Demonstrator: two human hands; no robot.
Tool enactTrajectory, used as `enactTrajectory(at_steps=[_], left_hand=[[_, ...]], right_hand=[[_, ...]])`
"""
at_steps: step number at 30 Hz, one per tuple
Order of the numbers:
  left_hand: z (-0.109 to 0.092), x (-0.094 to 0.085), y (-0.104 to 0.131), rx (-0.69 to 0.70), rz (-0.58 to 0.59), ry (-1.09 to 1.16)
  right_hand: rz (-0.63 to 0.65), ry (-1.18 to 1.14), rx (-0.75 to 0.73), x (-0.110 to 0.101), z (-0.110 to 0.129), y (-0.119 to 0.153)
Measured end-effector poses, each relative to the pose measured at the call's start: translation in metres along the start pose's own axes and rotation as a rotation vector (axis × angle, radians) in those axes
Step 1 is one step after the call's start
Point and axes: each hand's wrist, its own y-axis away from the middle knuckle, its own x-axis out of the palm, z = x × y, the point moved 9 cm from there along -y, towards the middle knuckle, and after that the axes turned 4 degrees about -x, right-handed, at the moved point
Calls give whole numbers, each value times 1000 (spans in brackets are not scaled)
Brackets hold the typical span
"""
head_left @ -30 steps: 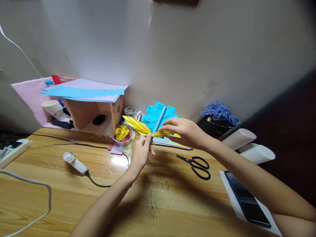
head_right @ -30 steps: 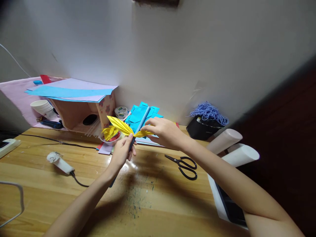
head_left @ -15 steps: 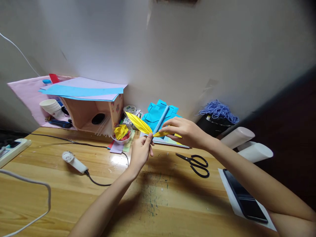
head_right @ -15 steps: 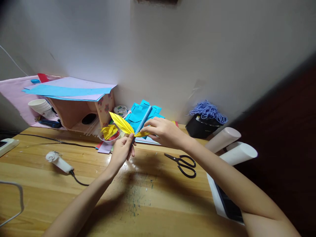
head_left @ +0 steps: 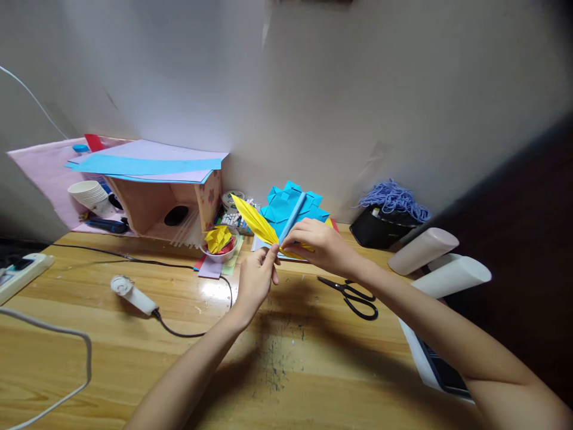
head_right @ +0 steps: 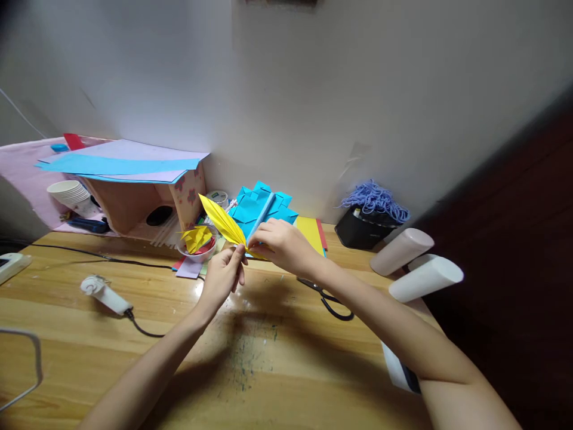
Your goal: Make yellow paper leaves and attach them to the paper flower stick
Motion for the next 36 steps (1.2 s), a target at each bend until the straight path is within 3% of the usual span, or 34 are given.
enactTrajectory(at_steps=[8, 19, 29, 36], left_hand=[[1, 1, -1, 13, -1, -11], [-4, 2, 3, 54, 2, -32], [-5, 2, 4, 43, 6, 4], [-7, 3, 7, 37, 11, 14]], right_hand=[[137, -66, 169, 1, -9, 1], [206, -17, 316, 7, -6, 6], [115, 46, 252, -8, 0, -1], [117, 78, 260, -12, 2, -2]])
